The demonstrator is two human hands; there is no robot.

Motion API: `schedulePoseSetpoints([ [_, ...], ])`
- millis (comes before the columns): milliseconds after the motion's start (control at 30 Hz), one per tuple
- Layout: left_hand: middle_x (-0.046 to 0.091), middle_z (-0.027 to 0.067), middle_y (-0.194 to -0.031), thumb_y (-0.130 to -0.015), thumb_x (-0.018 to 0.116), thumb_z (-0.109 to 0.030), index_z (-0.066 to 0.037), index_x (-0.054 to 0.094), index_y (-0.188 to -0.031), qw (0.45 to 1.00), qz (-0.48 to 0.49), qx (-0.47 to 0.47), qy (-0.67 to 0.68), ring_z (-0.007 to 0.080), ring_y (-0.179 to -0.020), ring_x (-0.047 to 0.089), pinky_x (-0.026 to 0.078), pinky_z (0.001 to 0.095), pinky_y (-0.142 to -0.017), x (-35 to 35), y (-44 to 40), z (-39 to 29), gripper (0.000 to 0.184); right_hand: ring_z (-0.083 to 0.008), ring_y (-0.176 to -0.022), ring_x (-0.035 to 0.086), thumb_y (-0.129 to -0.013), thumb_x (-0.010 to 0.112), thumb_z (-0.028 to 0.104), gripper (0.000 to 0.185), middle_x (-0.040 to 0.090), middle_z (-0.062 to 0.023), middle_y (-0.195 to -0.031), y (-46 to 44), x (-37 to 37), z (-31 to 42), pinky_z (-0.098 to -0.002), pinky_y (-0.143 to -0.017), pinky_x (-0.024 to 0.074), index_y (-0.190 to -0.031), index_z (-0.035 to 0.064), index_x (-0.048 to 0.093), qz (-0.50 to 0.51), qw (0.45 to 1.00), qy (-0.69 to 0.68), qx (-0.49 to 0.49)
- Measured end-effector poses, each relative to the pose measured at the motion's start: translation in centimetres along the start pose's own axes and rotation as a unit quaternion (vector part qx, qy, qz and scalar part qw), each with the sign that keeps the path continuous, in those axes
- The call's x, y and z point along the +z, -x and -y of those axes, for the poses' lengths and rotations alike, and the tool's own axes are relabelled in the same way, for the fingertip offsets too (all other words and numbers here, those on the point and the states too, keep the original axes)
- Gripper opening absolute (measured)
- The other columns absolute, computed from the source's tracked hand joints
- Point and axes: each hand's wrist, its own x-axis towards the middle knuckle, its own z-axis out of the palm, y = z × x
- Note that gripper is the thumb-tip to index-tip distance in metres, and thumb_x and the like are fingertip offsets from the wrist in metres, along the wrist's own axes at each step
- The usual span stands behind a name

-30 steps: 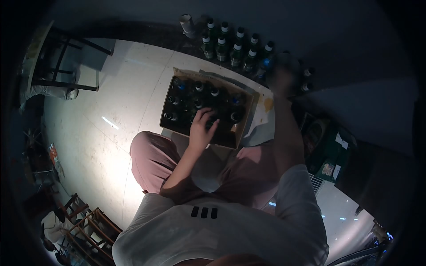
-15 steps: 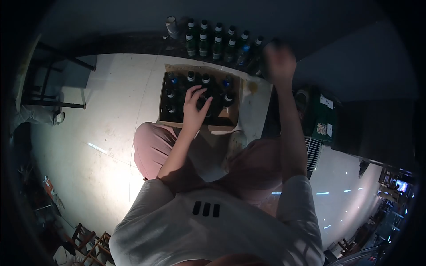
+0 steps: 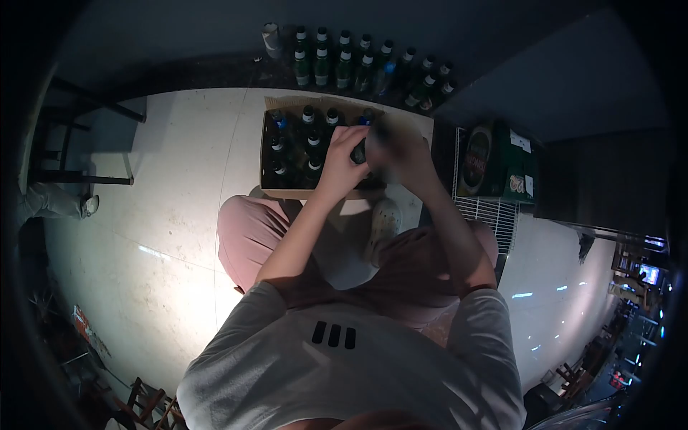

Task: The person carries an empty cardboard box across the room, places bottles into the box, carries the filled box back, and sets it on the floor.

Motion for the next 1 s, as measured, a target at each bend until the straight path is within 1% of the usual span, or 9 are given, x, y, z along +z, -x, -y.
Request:
schedulePoseSetpoints([
  [67,0.062,0.0117,-0.099,-0.061,0.07,0.0,0.0,0.061,-0.101,0.999,-0.015,-0.031,0.019,0.028,-0.094,0.053,0.043,0.0338,-0.084,0.6,0.8,0.8,0.041,-0.0146,-0.054,0.057,-0.075,0.07,0.017,0.028,0.058,-0.0091,-0.061,0.3,0.4,-0.4,-0.0286,-0.05,0.0423,-0.095,0.0011,0.059,0.014,1.0,-0.007,0.016],
  [167,0.062,0.0122,-0.1,-0.06,0.069,0.002,-0.001,0.062,-0.102,1.0,-0.004,-0.023,-0.001,0.0287,-0.092,0.054,0.043,0.0337,-0.084,1.7,2.1,2.7,0.042,-0.0181,-0.058,0.06,-0.073,0.07,0.015,0.031,0.06,-0.0122,-0.066,0.7,0.6,-1.1,-0.0296,-0.052,0.044,-0.098,0.0021,0.059,0.027,0.999,0.032,0.002],
  [333,0.062,0.0132,-0.102,-0.061,0.069,0.0,-0.002,0.062,-0.103,0.997,0.029,-0.074,-0.015,0.0311,-0.093,0.054,0.045,0.0353,-0.082,3.4,4.2,4.4,0.043,-0.0364,-0.074,0.06,-0.074,0.063,0.019,0.026,0.06,-0.0193,-0.077,1.6,2.2,-4.2,-0.042,-0.064,0.0468,-0.095,0.0038,0.056,0.088,0.988,0.126,0.021],
  [367,0.062,0.0132,-0.102,-0.061,0.069,0.0,-0.002,0.062,-0.103,0.997,0.03,-0.075,-0.014,0.0311,-0.093,0.054,0.045,0.0353,-0.082,3.7,4.5,4.7,0.043,-0.0364,-0.074,0.06,-0.074,0.063,0.019,0.026,0.06,-0.0193,-0.077,1.8,2.6,-4.7,-0.042,-0.064,0.0468,-0.095,0.0038,0.056,0.089,0.988,0.126,0.022],
  [433,0.062,0.0134,-0.099,-0.061,0.069,0.0,-0.001,0.061,-0.104,0.996,0.011,-0.085,-0.019,0.0318,-0.092,0.055,0.045,0.0362,-0.082,4.4,5.2,5.7,0.044,-0.0326,-0.075,0.061,-0.074,0.064,0.021,0.031,0.061,-0.0183,-0.082,1.9,3.6,-5.8,-0.0386,-0.064,0.0469,-0.095,0.001,0.053,0.155,0.974,0.127,0.109],
  [567,0.061,0.0141,-0.098,-0.062,0.068,0.001,0.001,0.059,-0.104,0.993,0.026,-0.094,-0.06,0.032,-0.09,0.055,0.045,0.0368,-0.081,4.6,6.7,7.1,0.043,-0.0337,-0.063,0.06,-0.073,0.065,0.017,0.026,0.058,-0.0186,-0.069,3.2,5.9,-8.9,-0.0371,-0.057,0.0461,-0.092,0.0015,0.054,0.097,0.987,0.113,0.061],
  [633,0.059,0.0151,-0.1,-0.063,0.068,0.0,0.002,0.059,-0.104,0.99,0.018,-0.112,-0.084,0.0319,-0.087,0.055,0.046,0.0368,-0.078,3.7,7.9,7.1,0.042,-0.0391,-0.081,0.058,-0.072,0.064,0.018,0.03,0.061,-0.0207,-0.084,3.5,5.8,-9.4,-0.0454,-0.067,0.0466,-0.097,0.0037,0.056,0.154,0.972,0.097,0.151],
  [867,0.058,0.0148,-0.099,-0.07,0.068,-0.006,0.0,0.06,-0.101,0.978,-0.022,-0.196,-0.063,0.0261,-0.075,0.055,0.046,0.0336,-0.071,-1.9,11.0,7.5,0.033,-0.0375,-0.084,0.059,-0.07,0.066,0.015,0.039,0.062,-0.0208,-0.089,4.5,7.7,-13.2,-0.0443,-0.072,0.0479,-0.106,0.0056,0.057,0.184,0.956,0.177,0.142],
  [1000,0.059,0.0131,-0.097,-0.073,0.067,-0.005,0.0,0.061,-0.098,0.971,-0.065,-0.216,-0.082,0.0234,-0.072,0.055,0.046,0.031,-0.066,-4.2,11.8,8.6,0.027,-0.0357,-0.089,0.059,-0.07,0.064,0.013,0.043,0.062,-0.0192,-0.092,5.6,8.7,-15.8,-0.0439,-0.077,0.0477,-0.112,0.0086,0.056,0.196,0.95,0.224,0.098],
])
